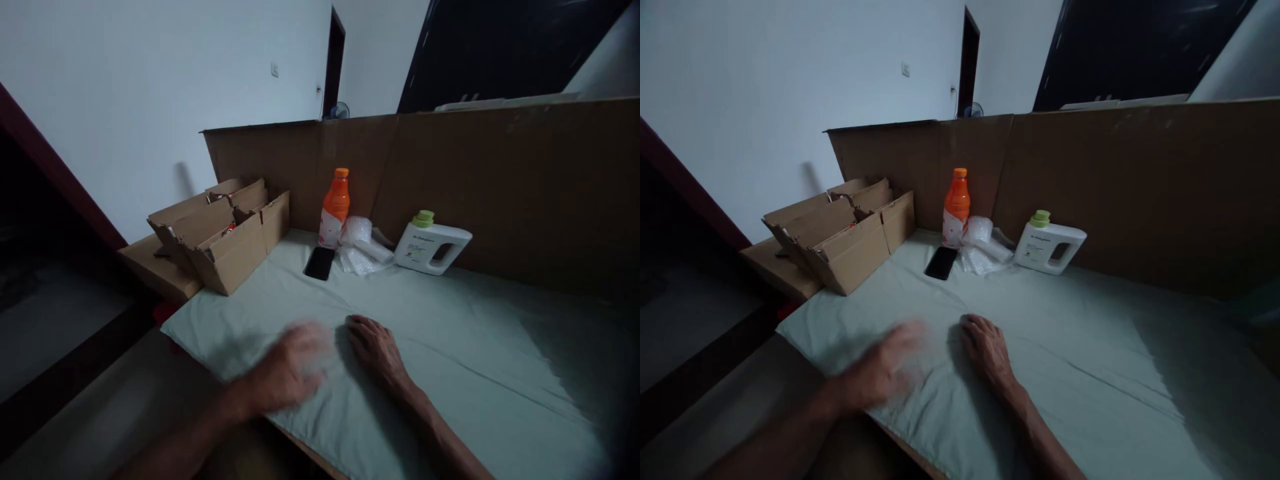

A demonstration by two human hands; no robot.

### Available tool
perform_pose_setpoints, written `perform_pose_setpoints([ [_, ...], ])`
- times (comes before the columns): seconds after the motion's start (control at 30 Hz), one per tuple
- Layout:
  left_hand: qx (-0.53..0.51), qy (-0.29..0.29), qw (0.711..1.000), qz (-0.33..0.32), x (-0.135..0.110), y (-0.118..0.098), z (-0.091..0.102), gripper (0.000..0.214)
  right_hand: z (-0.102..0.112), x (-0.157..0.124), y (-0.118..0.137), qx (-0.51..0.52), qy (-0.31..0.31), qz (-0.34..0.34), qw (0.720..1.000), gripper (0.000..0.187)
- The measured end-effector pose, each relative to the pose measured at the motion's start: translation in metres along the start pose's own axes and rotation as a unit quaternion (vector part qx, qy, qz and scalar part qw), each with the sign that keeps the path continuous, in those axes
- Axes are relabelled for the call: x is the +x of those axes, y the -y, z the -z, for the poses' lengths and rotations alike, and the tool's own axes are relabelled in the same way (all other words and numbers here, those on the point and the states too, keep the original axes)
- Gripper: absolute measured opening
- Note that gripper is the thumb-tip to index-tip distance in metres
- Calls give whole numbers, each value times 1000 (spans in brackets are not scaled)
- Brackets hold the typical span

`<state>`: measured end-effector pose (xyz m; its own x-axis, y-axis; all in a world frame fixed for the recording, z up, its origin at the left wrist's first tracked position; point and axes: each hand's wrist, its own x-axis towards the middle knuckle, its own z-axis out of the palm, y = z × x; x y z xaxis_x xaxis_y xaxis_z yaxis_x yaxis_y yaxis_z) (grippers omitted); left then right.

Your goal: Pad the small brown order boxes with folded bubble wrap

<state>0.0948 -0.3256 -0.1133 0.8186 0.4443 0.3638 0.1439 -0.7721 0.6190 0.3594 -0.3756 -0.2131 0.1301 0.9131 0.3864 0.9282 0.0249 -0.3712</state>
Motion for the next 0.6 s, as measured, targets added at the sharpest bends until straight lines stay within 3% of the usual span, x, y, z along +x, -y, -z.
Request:
perform_pose_setpoints([
  [0.03, 70, -116, 990, 38, 9, 14, 31, 39, -1, -1, -2, 0, -3, 2, 1000, 28],
  [0.1, 215, -260, 935, 108, 28, 44, 87, 46, -1, -4, -5, 3, -7, 0, 1000, 28],
  [0.17, 328, -322, 872, 167, 43, 73, 130, 57, 1, -6, -4, 5, 0, -7, 1000, 26],
  [0.23, 384, -291, 844, 235, 51, 97, 156, 52, 5, -8, 0, 10, 11, -16, 1000, 24],
  [0.33, 402, -200, 855, 258, 52, 119, 169, 34, 9, -7, 6, 21, 18, -28, 999, 22],
  [0.43, 372, -215, 883, 191, 41, 120, 166, 31, 13, -8, 10, 23, 16, -37, 999, 21],
  [0.5, 334, -231, 904, 132, 28, 107, 156, 25, 14, -10, 11, 23, 15, -39, 999, 20],
  [0.6, 284, -222, 930, 68, 3, 69, 133, 19, 13, -11, 10, 31, 14, -39, 999, 21],
])
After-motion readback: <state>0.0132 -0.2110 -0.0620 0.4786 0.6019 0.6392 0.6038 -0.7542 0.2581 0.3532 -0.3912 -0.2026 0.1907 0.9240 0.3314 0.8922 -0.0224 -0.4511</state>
